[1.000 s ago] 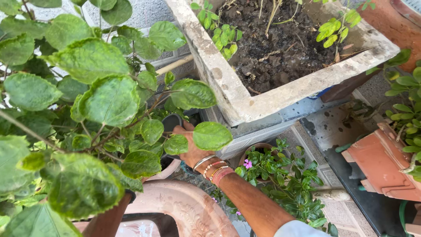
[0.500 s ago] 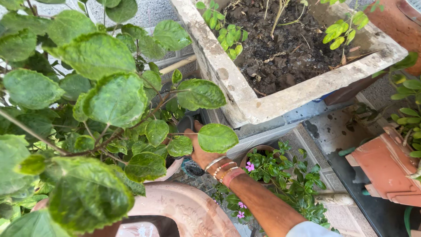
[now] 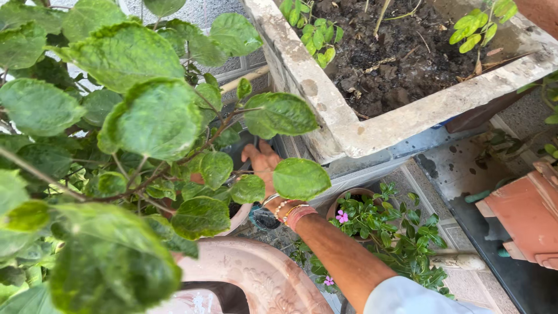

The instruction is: The person waters several potted plants on a balcony using a gray plastic mug. They repeatedly fill the mug from a red bucket and pour water into the soil of various plants, including a Dracaena, a rose bush, and a rectangular planter.

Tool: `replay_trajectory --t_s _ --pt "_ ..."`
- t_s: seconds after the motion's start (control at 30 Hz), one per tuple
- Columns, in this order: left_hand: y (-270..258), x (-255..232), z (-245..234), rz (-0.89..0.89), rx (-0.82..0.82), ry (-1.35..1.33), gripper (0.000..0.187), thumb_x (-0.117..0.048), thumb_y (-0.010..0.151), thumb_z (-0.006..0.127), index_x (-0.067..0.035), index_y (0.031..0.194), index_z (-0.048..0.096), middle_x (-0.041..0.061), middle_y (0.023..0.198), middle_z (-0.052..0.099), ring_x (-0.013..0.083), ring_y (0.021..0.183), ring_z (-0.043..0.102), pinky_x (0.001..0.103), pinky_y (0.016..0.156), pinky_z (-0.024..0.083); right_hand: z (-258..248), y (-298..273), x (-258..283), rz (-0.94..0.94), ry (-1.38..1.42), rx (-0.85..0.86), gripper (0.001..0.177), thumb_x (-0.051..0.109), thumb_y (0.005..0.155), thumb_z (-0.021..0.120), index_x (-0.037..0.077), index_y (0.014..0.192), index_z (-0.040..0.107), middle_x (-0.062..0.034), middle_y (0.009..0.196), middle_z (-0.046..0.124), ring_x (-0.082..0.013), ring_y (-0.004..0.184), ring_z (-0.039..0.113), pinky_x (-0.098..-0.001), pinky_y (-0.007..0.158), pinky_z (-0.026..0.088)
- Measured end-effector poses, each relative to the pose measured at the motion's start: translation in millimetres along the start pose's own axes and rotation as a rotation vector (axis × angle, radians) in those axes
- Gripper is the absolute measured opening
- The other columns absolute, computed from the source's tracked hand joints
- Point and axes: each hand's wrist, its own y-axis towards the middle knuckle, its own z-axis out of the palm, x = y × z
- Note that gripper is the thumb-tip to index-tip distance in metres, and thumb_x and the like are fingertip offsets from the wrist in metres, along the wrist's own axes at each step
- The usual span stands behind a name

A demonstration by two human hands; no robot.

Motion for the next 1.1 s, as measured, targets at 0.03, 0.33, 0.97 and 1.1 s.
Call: replay_trajectory --t_s 0.03,0.33,0.97,1.1 --pt "-0.3 1.6 -0.8 0.0 0.002 -0.001 0.07 -0.056 0.103 0.046 -0.01 0.155 0.038 0.022 0.154 0.041 0.0428 0.142 0.036 0.055 0.114 0.03 4.6 0.5 -2.3 -0.035 -0.036 -0.055 0.039 0.03 0.068 0.078 0.018 0.102 0.061 -0.0151 0.119 0.065 -0.0376 0.102 0.066 -0.0462 0.083 0.052" --pt "7.6 10.2 -3.5 -0.003 0.009 -0.004 0.069 -0.057 0.103 0.046 -0.011 0.154 0.039 0.023 0.155 0.041 0.043 0.142 0.036 0.056 0.115 0.03 28.4 2.0 -16.8 -0.199 -0.219 -0.1 0.044 0.037 0.069 0.078 0.018 0.106 0.064 -0.0261 0.134 0.057 -0.0409 0.101 0.068 -0.0491 0.076 0.058" --pt "13.8 26.1 7.3 -0.061 -0.041 0.004 0.069 -0.057 0.102 0.046 -0.012 0.154 0.041 0.023 0.155 0.042 0.0434 0.142 0.037 0.057 0.115 0.029 25.7 16.9 -27.7 -0.082 0.02 -0.178 0.045 0.023 0.064 0.085 0.016 0.101 0.062 -0.014 0.102 0.065 -0.0391 0.088 0.07 -0.0513 0.067 0.054" --pt "14.2 21.4 7.2 -0.047 -0.042 -0.005 0.069 -0.057 0.102 0.046 -0.013 0.154 0.042 0.023 0.155 0.042 0.0435 0.142 0.037 0.057 0.115 0.029 30.4 3.6 -17.7 0.175 -0.082 0.119 0.03 0.024 0.091 0.065 0.018 0.12 0.064 -0.0125 0.107 0.069 -0.0315 0.093 0.072 -0.0437 0.086 0.058"
